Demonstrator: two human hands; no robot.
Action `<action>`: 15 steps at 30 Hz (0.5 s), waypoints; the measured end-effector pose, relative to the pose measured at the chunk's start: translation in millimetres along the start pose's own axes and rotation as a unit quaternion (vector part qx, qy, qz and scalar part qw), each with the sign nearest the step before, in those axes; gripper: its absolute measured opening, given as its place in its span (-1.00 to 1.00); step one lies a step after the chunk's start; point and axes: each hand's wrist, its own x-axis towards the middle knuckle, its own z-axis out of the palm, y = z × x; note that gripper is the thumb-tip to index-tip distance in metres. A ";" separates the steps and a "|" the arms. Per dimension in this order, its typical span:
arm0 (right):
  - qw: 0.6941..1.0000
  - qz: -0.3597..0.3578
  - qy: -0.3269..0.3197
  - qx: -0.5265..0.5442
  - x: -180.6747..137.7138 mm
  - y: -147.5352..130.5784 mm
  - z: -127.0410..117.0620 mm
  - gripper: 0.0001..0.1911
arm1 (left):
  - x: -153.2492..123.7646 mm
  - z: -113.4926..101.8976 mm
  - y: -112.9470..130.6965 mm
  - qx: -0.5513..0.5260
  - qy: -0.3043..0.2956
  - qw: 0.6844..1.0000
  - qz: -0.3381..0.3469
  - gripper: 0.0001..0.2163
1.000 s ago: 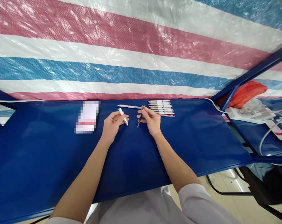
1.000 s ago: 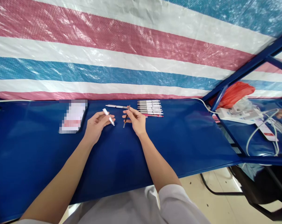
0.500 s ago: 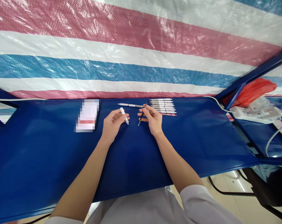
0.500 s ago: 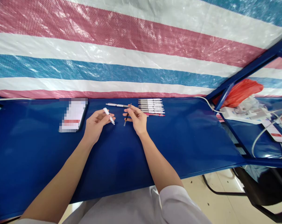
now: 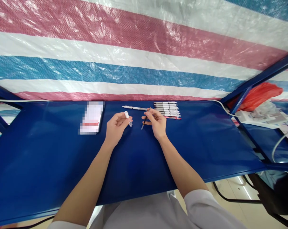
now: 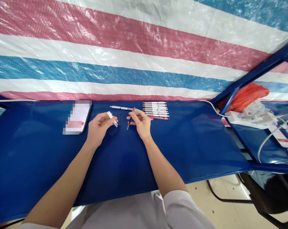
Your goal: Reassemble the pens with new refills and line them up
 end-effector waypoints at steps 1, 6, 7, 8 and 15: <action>1.000 -0.001 0.003 0.000 -0.1 -0.2 0.1 -0.62 | -0.4 0.1 0.3 0.004 0.002 1.000 0.005 -0.69; 1.000 0.004 0.016 0.000 -0.3 -4.5 1.2 -0.63 | 0.5 -0.8 -1.9 -0.017 0.014 1.000 0.009 -0.69; 1.000 0.006 0.017 0.000 -0.3 -5.4 1.5 -0.63 | 1.1 -1.1 -2.7 -0.023 0.015 1.000 0.006 -0.69; 1.000 0.008 0.018 0.002 -0.3 -6.0 1.8 -0.63 | 1.5 -1.4 -3.3 -0.026 0.015 1.000 0.004 -0.69; 1.000 -0.003 0.009 -0.009 -0.3 -0.6 1.7 -0.66 | 0.5 -1.3 -4.0 -0.022 0.004 1.000 0.010 -0.69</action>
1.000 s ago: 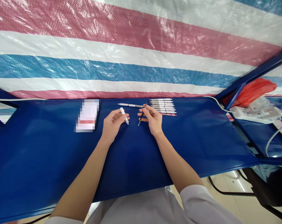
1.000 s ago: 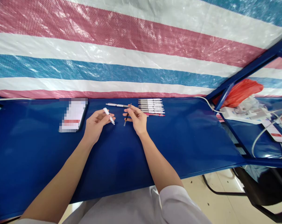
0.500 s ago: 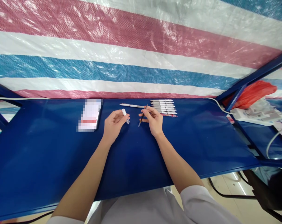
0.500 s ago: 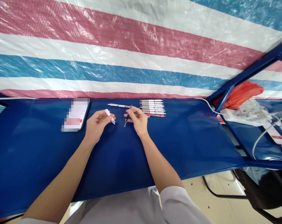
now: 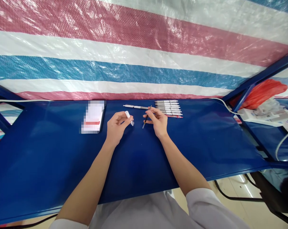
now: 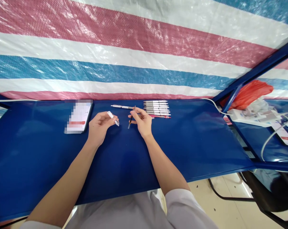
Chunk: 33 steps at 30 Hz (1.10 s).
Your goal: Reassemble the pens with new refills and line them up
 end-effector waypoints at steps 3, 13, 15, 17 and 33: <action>1.000 -0.001 0.000 -0.006 -1.1 -1.0 -0.4 -0.66 | -0.9 0.1 0.2 0.006 -0.005 1.000 0.003 -0.69; 1.000 -0.004 0.002 -0.016 -3.2 -5.5 1.8 -0.66 | -1.9 1.0 4.5 0.030 0.005 0.999 0.040 -0.73; 1.000 -0.007 0.001 -0.023 -3.8 -4.9 2.3 -0.67 | -2.1 1.1 5.6 0.039 0.009 0.998 0.043 -0.73; 1.000 -0.008 -0.007 -0.026 -4.6 -4.7 2.7 -0.67 | -2.3 1.1 6.0 0.048 0.015 0.998 0.042 -0.73; 0.999 0.033 -0.027 0.002 -1.6 -0.6 2.5 -0.65 | -9.6 0.2 2.3 0.209 -0.067 0.964 0.147 -0.92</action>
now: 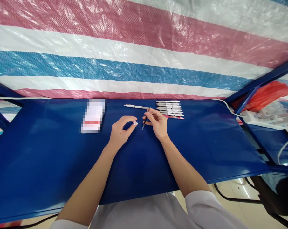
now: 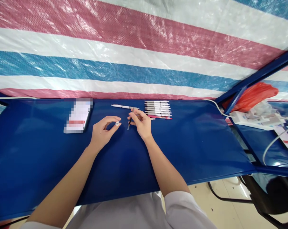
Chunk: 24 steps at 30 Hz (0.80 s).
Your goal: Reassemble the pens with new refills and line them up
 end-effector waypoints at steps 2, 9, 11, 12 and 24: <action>1.000 -0.001 -0.002 0.002 0.0 -0.1 0.2 -0.67 | 0.5 -0.3 0.1 -0.003 -0.001 1.000 -0.001 -0.92; 1.000 0.003 -0.007 -0.012 -1.2 -1.9 0.5 -0.65 | 0.8 1.7 4.3 -0.056 0.022 0.997 -0.042 -0.85; 1.000 0.002 -0.005 -0.011 -0.8 -1.4 0.0 -0.65 | 1.6 2.0 4.8 -0.092 0.034 0.992 -0.073 -0.81; 1.000 0.002 -0.004 -0.010 -0.4 -1.0 -0.3 -0.64 | 2.5 1.8 4.6 -0.113 0.040 0.989 -0.090 -0.78; 1.000 -0.007 -0.016 0.024 4.0 6.2 -4.0 -0.68 | 12.2 -4.0 -6.8 -0.277 0.048 0.934 -0.222 -0.63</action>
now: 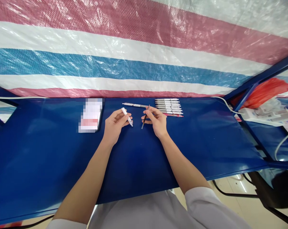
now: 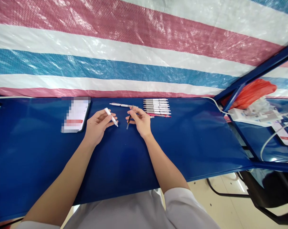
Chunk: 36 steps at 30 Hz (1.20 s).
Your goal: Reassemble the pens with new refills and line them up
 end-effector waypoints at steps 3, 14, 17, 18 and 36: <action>1.000 -0.005 0.002 -0.001 0.2 -0.2 0.2 -0.66 | -1.3 1.7 1.6 0.012 0.002 1.000 0.003 -0.62; 0.983 -0.160 -0.004 -0.087 -6.3 2.8 2.0 -0.86 | -2.2 3.9 6.2 0.031 0.023 0.999 0.011 -0.61; 0.970 -0.200 -0.011 -0.136 -8.1 1.5 0.7 -0.86 | -1.9 3.9 6.6 0.028 0.025 0.999 0.011 -0.63; 0.966 -0.208 -0.013 -0.151 -8.7 0.5 0.4 -0.86 | -1.7 3.9 6.7 0.027 0.024 0.999 0.010 -0.64; 0.975 -0.169 -0.003 -0.143 -18.2 -9.7 4.5 -0.86 | -1.6 3.0 6.7 0.019 0.028 0.999 0.020 -0.60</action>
